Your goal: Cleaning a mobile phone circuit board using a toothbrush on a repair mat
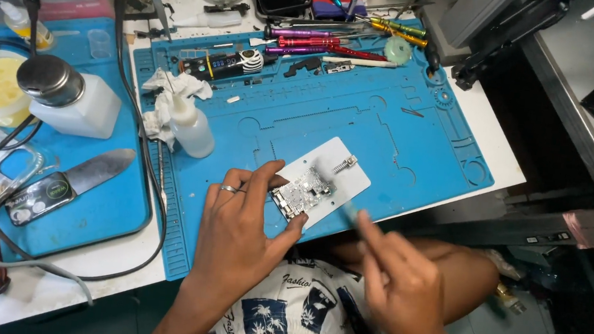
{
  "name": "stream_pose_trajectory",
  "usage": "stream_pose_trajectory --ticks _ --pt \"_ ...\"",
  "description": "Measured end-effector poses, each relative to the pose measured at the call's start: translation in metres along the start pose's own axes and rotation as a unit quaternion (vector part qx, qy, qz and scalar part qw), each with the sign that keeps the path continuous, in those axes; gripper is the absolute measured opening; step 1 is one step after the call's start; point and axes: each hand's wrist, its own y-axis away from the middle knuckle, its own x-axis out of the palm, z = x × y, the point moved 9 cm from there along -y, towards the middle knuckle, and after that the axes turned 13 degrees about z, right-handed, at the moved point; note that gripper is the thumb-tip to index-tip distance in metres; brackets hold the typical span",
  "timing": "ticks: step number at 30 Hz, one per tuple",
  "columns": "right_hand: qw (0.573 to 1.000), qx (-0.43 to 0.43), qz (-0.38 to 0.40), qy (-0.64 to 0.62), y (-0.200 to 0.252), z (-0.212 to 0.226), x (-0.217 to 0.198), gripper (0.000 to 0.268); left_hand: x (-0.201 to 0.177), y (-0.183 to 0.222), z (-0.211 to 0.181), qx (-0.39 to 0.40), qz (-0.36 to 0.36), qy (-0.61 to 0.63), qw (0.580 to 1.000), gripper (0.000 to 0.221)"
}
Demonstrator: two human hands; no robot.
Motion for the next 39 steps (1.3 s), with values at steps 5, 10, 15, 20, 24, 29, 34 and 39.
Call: stream_pose_trajectory --ticks 5,10,15,20,24,29,34,39 --pt "0.996 -0.058 0.058 -0.038 0.001 0.014 0.008 0.052 -0.004 0.002 -0.001 0.008 -0.025 -0.008 1.0 0.064" --pt "0.998 -0.019 0.042 -0.041 -0.004 0.006 0.006 0.054 -0.004 0.003 0.001 0.003 -0.033 -0.008 0.999 0.067" --pt "0.999 -0.024 0.008 -0.02 -0.013 0.001 -0.001 0.045 -0.005 0.005 -0.001 0.008 -0.035 -0.016 0.999 0.068" --pt "0.993 -0.058 0.073 -0.069 -0.007 0.011 0.014 0.049 -0.006 0.009 0.0 0.004 -0.046 -0.018 0.999 0.067" --pt "0.987 -0.087 0.092 -0.102 -0.01 0.024 0.01 0.05 -0.008 0.008 0.001 0.006 -0.052 -0.016 0.998 0.067" --pt "0.993 -0.063 0.074 -0.066 -0.009 0.015 0.01 0.05 -0.003 0.007 0.005 0.001 -0.036 0.005 0.999 0.067" --pt "0.984 -0.104 0.112 -0.091 -0.006 0.026 0.015 0.048 -0.004 0.008 0.008 -0.013 -0.027 0.024 0.999 0.065" --pt "0.981 -0.082 0.118 -0.134 -0.006 0.028 0.01 0.047 -0.002 0.009 0.009 0.002 -0.017 0.021 1.0 0.063"
